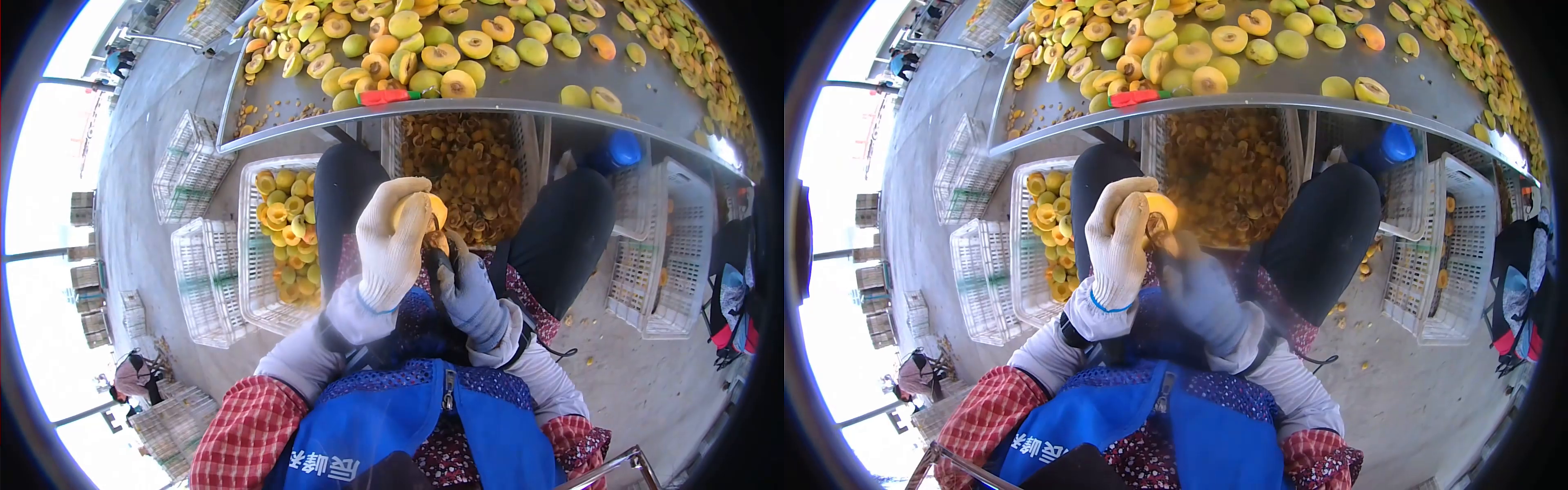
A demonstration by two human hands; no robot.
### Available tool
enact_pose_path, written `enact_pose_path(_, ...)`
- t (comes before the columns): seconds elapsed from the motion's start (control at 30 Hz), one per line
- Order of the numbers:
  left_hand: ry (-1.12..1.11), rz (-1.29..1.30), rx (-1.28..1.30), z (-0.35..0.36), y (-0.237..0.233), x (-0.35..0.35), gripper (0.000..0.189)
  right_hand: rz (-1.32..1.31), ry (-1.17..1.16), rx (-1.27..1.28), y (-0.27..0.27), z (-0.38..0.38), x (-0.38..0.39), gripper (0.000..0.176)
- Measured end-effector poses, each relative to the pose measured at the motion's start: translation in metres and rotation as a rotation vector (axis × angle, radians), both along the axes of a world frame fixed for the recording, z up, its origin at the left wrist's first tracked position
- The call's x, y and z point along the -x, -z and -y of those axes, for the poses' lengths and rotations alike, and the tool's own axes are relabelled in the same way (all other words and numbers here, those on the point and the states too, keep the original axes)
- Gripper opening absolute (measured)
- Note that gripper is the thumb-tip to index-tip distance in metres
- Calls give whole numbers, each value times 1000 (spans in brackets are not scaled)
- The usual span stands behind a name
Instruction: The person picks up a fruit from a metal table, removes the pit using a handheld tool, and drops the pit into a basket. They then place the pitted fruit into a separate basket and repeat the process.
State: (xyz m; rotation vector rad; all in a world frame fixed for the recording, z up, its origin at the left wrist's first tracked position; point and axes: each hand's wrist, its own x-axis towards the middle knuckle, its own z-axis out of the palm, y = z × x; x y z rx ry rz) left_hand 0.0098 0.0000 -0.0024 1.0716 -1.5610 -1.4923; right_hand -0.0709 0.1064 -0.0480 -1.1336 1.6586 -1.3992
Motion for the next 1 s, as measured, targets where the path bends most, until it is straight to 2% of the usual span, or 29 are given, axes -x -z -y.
enact_pose_path(0.07, 43, 55, 184, 5, 10, -1, 31, 43, -26, -20, -7, 1, 3, 34)
enact_pose_path(0.1, -1, -5, 105, 0, 7, 1, 29, 62, -41, -30, -9, 1, 5, 34)
enact_pose_path(0.2, -89, -170, -68, -16, 0, 9, 25, -134, 147, 156, -1, -2, -7, 48)
enact_pose_path(0.3, -83, -249, -88, -19, 1, 11, 25, -33, 82, 122, -9, 4, 2, 39)
enact_pose_path(0.37, -70, -233, -77, -21, 2, 12, 25, -66, 100, 90, -5, 2, -1, 40)
enact_pose_path(0.5, -43, -19, 79, -8, 6, 10, 23, -55, 93, 70, 11, -1, -4, 41)
enact_pose_path(0.6, 101, 132, 51, 5, -4, 12, 20, -40, 76, 37, 21, -1, -2, 34)
enact_pose_path(0.7, 287, 292, -11, 22, -8, 16, 17, 128, -2, 91, 17, 0, 4, 26)
enact_pose_path(0.8, 356, 344, -114, 32, -14, 19, 19, 238, 1, 41, 17, -1, 2, 21)
enact_pose_path(0.9, 210, 199, -173, 20, 3, 20, 18, 346, 45, 85, 22, 1, -2, 21)
enact_pose_path(1.0, 25, 153, -62, 6, 11, 24, 17, 558, 63, 62, 35, 2, -8, 21)
